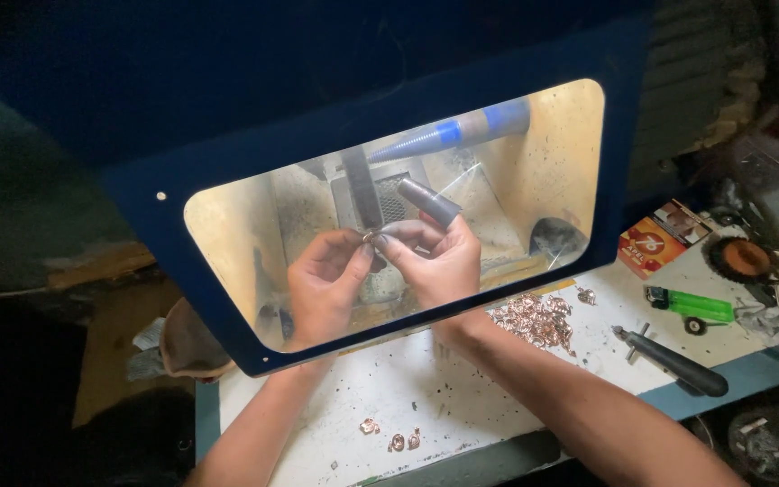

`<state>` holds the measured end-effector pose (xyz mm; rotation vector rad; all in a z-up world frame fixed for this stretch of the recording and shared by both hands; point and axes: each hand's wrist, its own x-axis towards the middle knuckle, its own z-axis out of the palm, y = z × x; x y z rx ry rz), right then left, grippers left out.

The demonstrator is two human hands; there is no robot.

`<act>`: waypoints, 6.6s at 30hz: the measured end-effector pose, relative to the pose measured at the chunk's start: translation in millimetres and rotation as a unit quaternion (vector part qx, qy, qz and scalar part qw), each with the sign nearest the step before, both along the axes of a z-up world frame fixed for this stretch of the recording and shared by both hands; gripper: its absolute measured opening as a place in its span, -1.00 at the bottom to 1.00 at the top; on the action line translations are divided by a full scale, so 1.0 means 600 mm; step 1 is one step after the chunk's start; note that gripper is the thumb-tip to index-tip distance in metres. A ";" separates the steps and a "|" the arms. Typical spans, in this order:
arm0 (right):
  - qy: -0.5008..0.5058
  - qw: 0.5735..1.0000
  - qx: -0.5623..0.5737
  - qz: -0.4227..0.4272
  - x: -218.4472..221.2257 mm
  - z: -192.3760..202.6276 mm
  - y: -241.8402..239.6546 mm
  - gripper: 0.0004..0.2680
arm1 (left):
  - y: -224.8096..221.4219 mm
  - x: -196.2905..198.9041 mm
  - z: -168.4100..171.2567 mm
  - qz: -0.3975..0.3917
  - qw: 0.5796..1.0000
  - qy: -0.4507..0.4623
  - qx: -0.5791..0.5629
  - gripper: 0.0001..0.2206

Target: Polishing small metal jewelry components using a bench-mounted polishing lathe inside a protective enclosure.

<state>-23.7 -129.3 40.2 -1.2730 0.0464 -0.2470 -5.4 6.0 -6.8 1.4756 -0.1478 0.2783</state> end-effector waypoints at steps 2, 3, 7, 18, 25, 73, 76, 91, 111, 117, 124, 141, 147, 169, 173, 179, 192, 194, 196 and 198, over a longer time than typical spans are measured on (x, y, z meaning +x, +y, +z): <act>0.009 1.000 -0.007 0.001 0.011 -0.015 0.000 -0.52 | -0.003 0.003 -0.005 0.003 1.000 0.014 0.002 -0.81; 0.018 1.000 -0.014 0.002 0.016 -0.022 0.001 -0.52 | -0.004 0.004 -0.008 0.006 1.000 0.028 0.004 -0.83; 0.090 0.996 -0.015 0.016 0.021 -0.014 -0.008 -0.56 | -0.012 0.005 0.006 -0.003 0.996 0.083 -0.041 -0.88; 0.127 0.991 0.013 0.036 0.015 0.002 -0.002 -0.52 | -0.012 0.005 0.012 -0.009 0.990 0.116 -0.079 -0.88; 0.121 0.992 0.022 0.033 0.010 0.018 -0.004 -0.51 | -0.013 0.003 0.015 -0.010 0.990 0.117 -0.077 -0.88; 0.089 0.996 -0.028 0.010 -0.026 0.053 -0.011 -0.64 | 0.003 0.000 0.012 -0.072 0.979 0.141 -0.126 -0.89; 0.073 0.997 -0.034 0.007 -0.024 0.046 -0.013 -0.62 | 0.010 -0.001 0.016 -0.055 0.987 0.123 -0.085 -0.83; 0.013 0.999 -0.036 -0.008 -0.018 0.017 -0.012 -0.64 | 0.005 -0.019 0.055 0.000 0.995 0.066 0.071 -0.83; 0.124 0.985 -0.096 0.068 -0.002 -0.029 0.000 -0.60 | 0.020 -0.010 0.025 0.019 0.997 -0.024 0.076 -0.92; 0.078 0.974 -0.185 0.108 0.005 -0.009 0.009 -0.83 | 0.025 -0.004 0.010 0.000 0.996 -0.011 0.092 -0.90; 0.043 0.951 -0.291 0.093 0.005 -0.035 0.001 -0.85 | 0.026 -0.003 0.005 0.005 0.995 0.006 0.098 -0.89; 0.106 0.984 0.032 0.140 0.028 -0.051 0.018 -0.89 | 0.018 0.012 0.009 -0.002 0.995 0.092 -0.032 -0.80; 0.138 0.979 0.077 0.132 0.030 -0.054 0.020 -0.91 | 0.022 0.012 0.010 0.011 0.996 0.086 -0.016 -0.75; 0.041 0.989 -0.056 0.129 0.030 -0.036 -0.007 -0.89 | 0.010 0.009 0.010 0.018 0.994 0.106 -0.020 -0.73; 0.034 0.990 -0.054 0.126 0.019 -0.015 -0.005 -0.89 | 0.011 0.005 0.018 0.020 0.995 0.094 -0.013 -0.74; 0.033 0.989 -0.045 0.136 0.028 -0.034 -0.005 -0.88 | 0.011 0.004 0.016 0.031 0.995 0.091 -0.007 -0.73; 0.029 0.988 -0.024 0.147 0.025 -0.034 -0.002 -0.86 | 0.015 0.003 0.015 0.043 0.996 0.076 0.016 -0.74; 0.024 0.989 -0.025 0.147 0.031 -0.038 0.001 -0.85 | 0.013 0.002 0.019 0.043 0.996 0.079 0.016 -0.76; 0.019 0.988 -0.026 0.149 0.034 -0.043 0.003 -0.84 | 0.013 0.002 0.019 0.045 0.995 0.083 0.016 -0.77; 0.005 0.988 -0.026 0.152 0.034 -0.048 0.003 -0.83 | 0.015 0.001 0.014 0.043 0.998 0.035 0.014 -0.80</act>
